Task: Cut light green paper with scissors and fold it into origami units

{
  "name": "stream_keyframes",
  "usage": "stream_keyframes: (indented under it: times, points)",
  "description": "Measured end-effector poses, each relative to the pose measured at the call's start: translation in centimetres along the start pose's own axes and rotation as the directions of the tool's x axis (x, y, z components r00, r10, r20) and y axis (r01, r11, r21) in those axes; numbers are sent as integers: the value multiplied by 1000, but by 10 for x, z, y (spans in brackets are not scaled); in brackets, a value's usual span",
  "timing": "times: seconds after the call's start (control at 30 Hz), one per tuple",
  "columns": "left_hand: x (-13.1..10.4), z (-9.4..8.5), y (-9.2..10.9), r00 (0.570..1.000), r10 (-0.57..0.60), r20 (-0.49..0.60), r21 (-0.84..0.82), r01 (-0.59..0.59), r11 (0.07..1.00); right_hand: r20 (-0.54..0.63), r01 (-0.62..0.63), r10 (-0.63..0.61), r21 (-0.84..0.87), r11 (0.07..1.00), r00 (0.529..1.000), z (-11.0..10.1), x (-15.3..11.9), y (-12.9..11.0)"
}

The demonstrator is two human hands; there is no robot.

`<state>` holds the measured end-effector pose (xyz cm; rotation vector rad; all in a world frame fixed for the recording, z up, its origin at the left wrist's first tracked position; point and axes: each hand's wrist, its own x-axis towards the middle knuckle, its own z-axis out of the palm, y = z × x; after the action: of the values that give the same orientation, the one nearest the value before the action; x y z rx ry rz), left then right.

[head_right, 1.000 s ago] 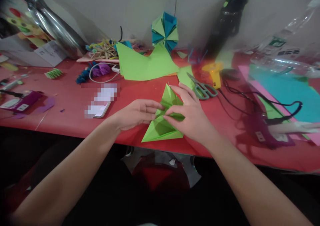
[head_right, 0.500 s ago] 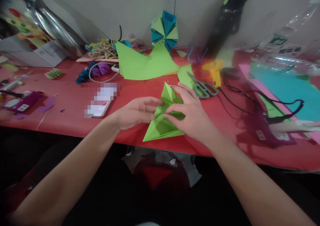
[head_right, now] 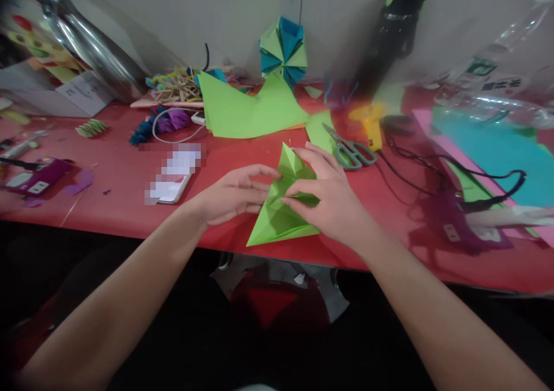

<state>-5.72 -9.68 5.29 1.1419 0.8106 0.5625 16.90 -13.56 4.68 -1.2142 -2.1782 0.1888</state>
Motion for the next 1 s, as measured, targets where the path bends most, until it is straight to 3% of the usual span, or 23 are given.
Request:
stream_keyframes:
  times: [0.1, 0.3, 0.77, 1.0]
  points:
    - [1, -1, -1, 998, -37, 56, -16, 38, 999, 0, -7, 7, 4, 1000, 1000, 1, 0, 0]
    - [0, -3, -3, 996, -1, 90, -6, 1, 1000, 4, -36, 35, 40, 999, 999, 1, -1, -1]
    - [-1, 1, 3, 996, -77, 49, 37, 75, 996, 13, -19, 19, 37, 999, 1000, 0, 0, 3]
    - [-3, -1, 2, 989, -40, 142, 65, 31, 997, 84, -25, 24, 14, 1000, 996, -3, -1, 3]
